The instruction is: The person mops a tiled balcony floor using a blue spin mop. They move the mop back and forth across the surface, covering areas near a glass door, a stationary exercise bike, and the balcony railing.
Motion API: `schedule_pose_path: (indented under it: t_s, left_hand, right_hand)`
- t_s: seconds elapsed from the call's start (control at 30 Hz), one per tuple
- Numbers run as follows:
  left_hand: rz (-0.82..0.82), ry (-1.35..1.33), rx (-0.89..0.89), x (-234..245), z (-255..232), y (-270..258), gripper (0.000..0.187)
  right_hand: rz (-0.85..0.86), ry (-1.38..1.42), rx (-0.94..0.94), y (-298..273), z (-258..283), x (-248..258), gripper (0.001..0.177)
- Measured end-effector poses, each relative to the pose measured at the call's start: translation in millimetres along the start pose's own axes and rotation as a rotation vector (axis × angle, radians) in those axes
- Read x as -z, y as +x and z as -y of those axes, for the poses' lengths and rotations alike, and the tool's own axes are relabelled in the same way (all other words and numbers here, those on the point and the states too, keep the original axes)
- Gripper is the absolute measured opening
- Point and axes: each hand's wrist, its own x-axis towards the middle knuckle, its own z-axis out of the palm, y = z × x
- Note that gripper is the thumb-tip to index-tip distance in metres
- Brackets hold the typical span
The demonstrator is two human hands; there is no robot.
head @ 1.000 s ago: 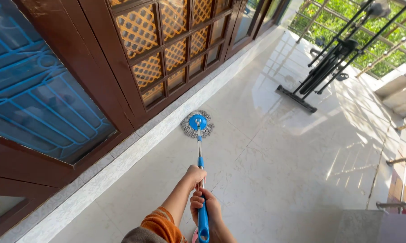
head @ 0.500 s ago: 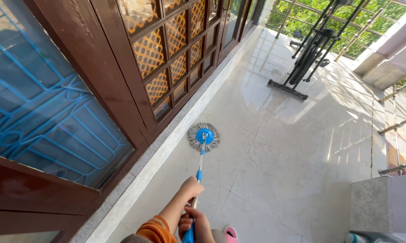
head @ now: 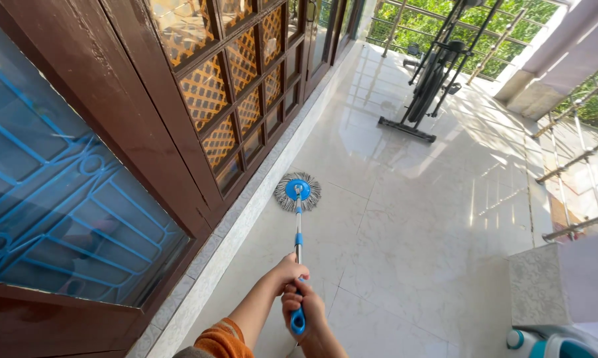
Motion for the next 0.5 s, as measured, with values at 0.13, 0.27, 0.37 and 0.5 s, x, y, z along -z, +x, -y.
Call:
schedule_pose_path:
  t_s: [0.13, 0.27, 0.37, 0.5]
  left_hand:
    - [0.000, 0.017, 0.001, 5.9, -35.9, 21.0, 0.022]
    - [0.013, 0.048, 0.006, 2.2, -78.6, 51.4, 0.023]
    - [0.024, 0.070, 0.008, -1.7, -111.0, 73.0, 0.023]
    - [0.041, 0.087, 0.019, -8.7, -142.9, 94.6, 0.025]
  right_hand:
    - [-0.124, -0.092, 0.160, 9.4, 19.7, -55.0, 0.011]
    - [-0.130, -0.112, 0.268, 49.7, 55.6, -90.2, 0.015]
    - [-0.122, -0.184, 0.320, 74.9, 83.1, -121.8, 0.025]
    - [-0.198, -0.314, 0.380, 104.7, 123.5, -152.9, 0.035]
